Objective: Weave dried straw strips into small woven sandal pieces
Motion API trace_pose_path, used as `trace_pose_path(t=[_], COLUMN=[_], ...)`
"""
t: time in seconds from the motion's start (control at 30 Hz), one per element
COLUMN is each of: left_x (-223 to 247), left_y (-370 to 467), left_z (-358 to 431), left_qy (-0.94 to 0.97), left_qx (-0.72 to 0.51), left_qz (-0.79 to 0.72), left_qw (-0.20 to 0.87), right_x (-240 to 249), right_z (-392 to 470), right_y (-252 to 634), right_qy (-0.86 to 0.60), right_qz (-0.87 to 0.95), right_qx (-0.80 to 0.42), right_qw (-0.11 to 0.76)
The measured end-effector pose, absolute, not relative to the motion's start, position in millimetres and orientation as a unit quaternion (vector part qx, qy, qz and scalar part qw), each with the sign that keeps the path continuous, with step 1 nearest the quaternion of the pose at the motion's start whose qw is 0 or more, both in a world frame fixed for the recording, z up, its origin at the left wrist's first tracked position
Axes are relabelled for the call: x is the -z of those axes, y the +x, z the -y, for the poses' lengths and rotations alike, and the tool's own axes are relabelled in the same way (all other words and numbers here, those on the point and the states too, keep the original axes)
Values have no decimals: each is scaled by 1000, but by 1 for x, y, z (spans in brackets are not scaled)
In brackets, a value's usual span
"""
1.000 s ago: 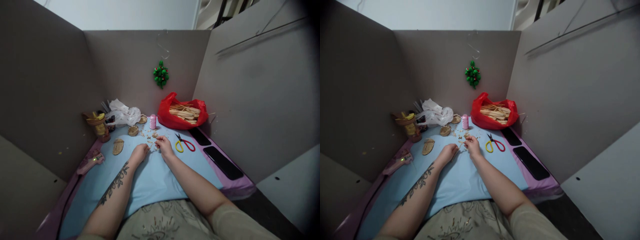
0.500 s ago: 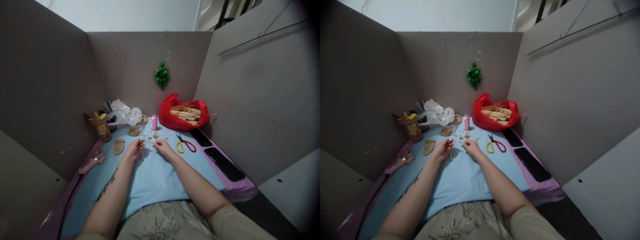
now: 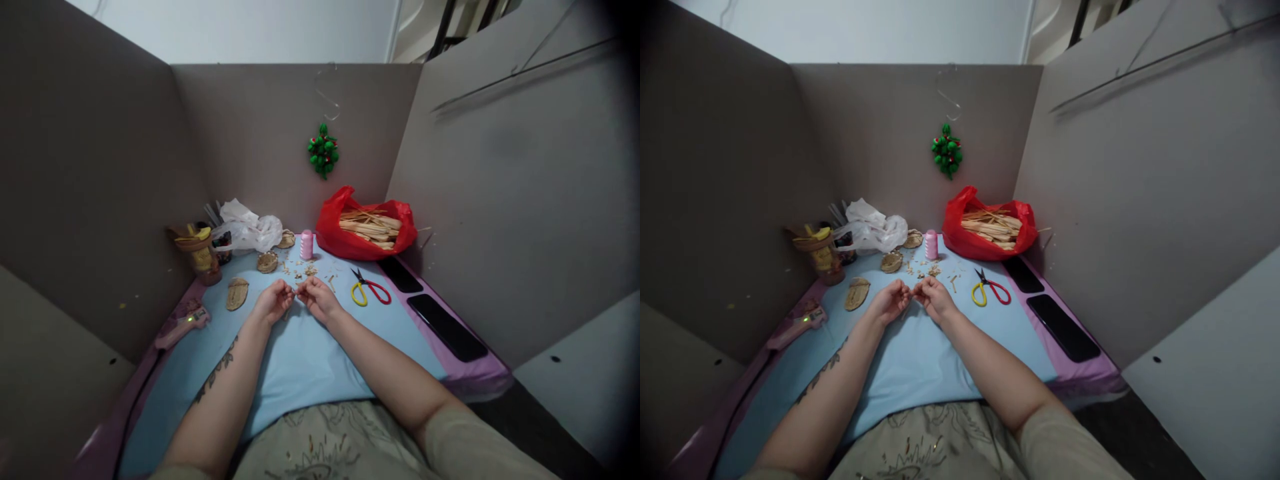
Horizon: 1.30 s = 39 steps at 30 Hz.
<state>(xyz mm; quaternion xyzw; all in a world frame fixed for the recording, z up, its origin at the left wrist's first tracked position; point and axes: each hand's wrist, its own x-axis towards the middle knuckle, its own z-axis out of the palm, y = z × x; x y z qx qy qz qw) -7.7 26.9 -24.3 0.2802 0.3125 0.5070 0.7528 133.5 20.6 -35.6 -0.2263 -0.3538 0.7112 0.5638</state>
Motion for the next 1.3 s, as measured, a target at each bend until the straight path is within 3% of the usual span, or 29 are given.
trace_pose_path(t=[0.47, 1.0, 1.13, 1.3], left_x=[14, 14, 11, 10], left_y=[0, -10, -14, -18], left_z=[-18, -23, -21, -17], left_qy=[394, 348, 469, 681], left_qx=[-544, -520, -516, -413], left_qz=[-301, -299, -389, -533], left_qw=[677, 720, 602, 285], right_x=[31, 35, 33, 34], right_z=[-19, -22, -23, -27], right_y=[127, 133, 137, 144], right_qy=[-244, -263, -260, -253], right_qz=[381, 311, 290, 290], right_qx=[-684, -723, -727, -722], right_qw=[573, 558, 565, 575])
